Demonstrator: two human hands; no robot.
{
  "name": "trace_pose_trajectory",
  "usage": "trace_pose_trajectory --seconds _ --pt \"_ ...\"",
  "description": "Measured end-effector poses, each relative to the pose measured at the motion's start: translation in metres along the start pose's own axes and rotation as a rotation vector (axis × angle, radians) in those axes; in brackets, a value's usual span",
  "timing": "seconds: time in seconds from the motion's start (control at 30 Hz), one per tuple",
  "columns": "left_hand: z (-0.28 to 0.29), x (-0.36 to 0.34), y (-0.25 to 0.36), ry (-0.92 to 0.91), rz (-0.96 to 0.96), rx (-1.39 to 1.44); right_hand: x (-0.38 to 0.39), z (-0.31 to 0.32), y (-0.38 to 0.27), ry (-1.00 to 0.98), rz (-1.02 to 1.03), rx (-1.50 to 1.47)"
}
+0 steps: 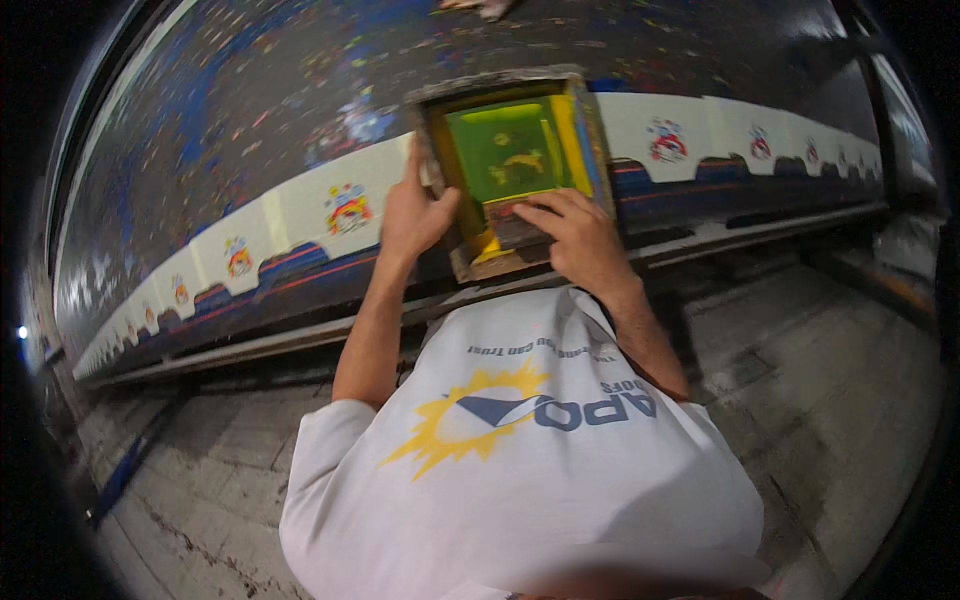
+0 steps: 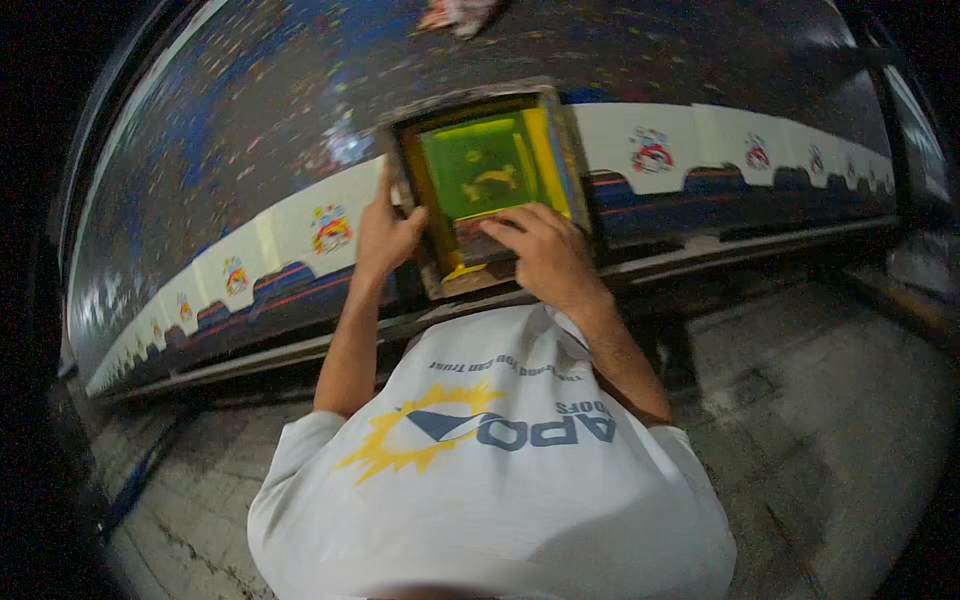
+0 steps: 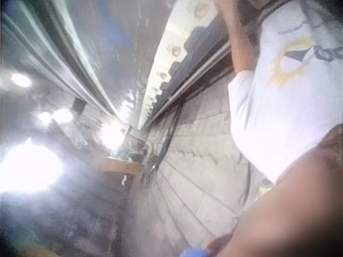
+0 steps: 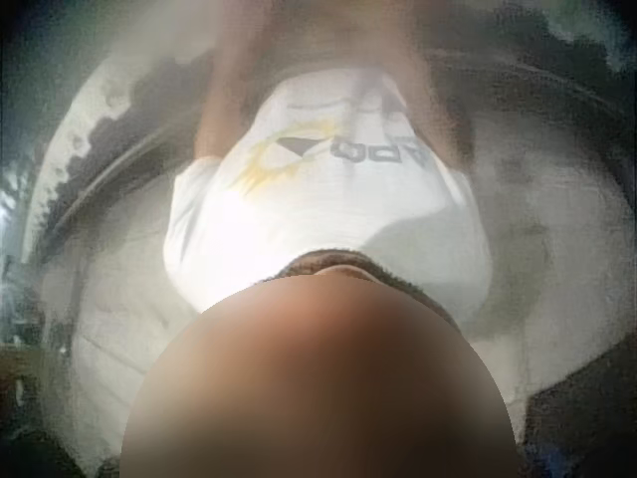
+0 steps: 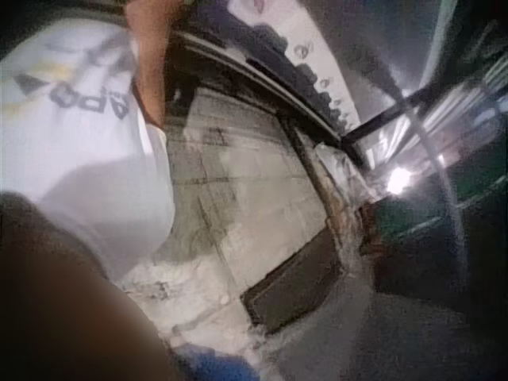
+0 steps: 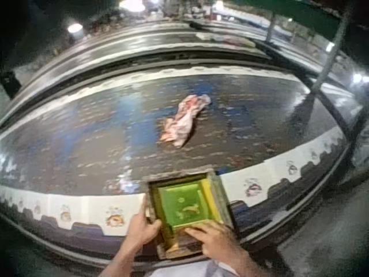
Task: The person uses a squeegee to spread yellow ink across a screen-printing frame with a green design. They then pour more yellow ink from a yellow container into the frame and continue spreading the ink evenly across the screen.
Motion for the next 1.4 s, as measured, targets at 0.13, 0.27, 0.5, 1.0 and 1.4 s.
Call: trace_pose_trajectory --seconds 0.13,0.27,0.5,1.0,1.4 --pt "-0.032 -0.003 0.039 0.100 -0.161 0.033 0.018 0.032 0.035 0.034 -0.020 -0.002" --pt "-0.088 -0.019 0.086 0.053 -0.165 0.073 0.042 0.073 0.091 0.082 0.017 0.037" --pt "-0.167 -0.047 0.153 0.009 -0.112 0.062 0.071 0.120 0.183 0.062 -0.020 0.092" --pt "-0.187 -0.055 0.161 -0.029 -0.133 0.186 0.071 0.129 0.205 0.050 -0.021 0.032" --pt "-0.188 -0.058 0.161 0.005 -0.228 0.031 0.052 0.123 0.217 0.164 0.034 0.028"
Point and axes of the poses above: each hand's wrist, its own x-axis away from the middle knuckle, its own z-axis out of the back of the hand, y = z × x, the point moved 2 cm from there along -x, towards the middle knuckle
